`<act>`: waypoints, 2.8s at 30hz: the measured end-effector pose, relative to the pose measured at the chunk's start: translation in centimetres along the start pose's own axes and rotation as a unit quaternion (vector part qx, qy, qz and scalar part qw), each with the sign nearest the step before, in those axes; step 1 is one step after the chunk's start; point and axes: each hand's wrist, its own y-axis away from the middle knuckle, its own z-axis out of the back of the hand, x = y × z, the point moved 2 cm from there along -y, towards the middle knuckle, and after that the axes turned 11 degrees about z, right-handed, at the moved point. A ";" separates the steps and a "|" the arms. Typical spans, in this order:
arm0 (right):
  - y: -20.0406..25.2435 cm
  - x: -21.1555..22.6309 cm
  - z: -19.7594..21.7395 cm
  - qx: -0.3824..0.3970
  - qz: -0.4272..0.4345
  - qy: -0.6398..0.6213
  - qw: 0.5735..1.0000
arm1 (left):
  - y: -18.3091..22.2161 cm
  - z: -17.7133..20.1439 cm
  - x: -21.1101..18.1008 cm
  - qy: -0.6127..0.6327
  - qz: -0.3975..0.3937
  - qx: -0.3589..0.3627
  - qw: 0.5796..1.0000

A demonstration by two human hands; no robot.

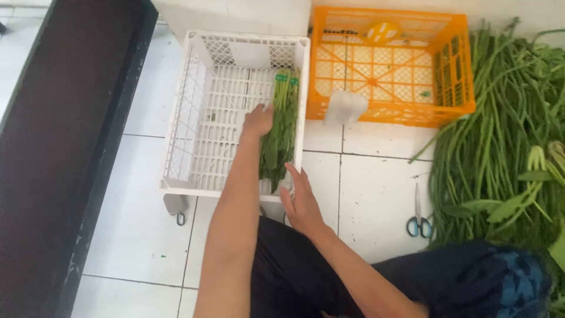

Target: Bundling leafy greens by wrapping tape around the stems and cutting it with scissors

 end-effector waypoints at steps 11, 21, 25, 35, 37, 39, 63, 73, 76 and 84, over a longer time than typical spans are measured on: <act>5.0 -1.4 3.3 -0.086 0.013 -0.145 0.986 | 6.5 1.0 5.0 -0.071 -0.023 0.007 0.997; 23.1 -10.7 17.1 -0.217 -0.037 -0.149 0.964 | 16.7 2.0 0.0 -0.065 -0.154 -0.166 0.972; 24.8 -7.7 23.3 -0.227 -0.019 -0.035 0.973 | 29.9 -0.3 -2.6 0.117 -0.401 -0.251 0.873; 25.6 -14.3 50.7 -0.269 -0.078 0.380 0.882 | 38.3 -15.9 3.4 -0.094 -0.316 0.163 0.930; 25.6 -16.2 55.8 -0.278 -0.089 0.453 0.842 | 37.0 -16.9 3.6 -0.071 -0.325 0.175 0.927; 25.6 -19.1 60.1 -0.375 -0.108 0.491 0.779 | 36.0 -16.9 3.1 -0.081 -0.255 0.158 0.951; 32.0 -14.8 62.4 -0.365 -0.071 0.306 0.876 | 39.0 -15.9 1.7 -0.159 -0.190 0.210 0.946; 30.9 -7.1 57.6 -0.323 -0.107 0.527 0.779 | 38.0 -16.0 2.5 -0.116 -0.246 0.203 0.941; 24.4 3.7 49.4 -0.321 0.289 0.466 0.772 | 37.4 -16.1 3.6 -0.105 -0.275 0.187 0.937; 14.7 2.8 37.3 -0.317 0.410 0.382 0.765 | 37.3 -15.3 3.6 -0.069 -0.313 0.191 0.928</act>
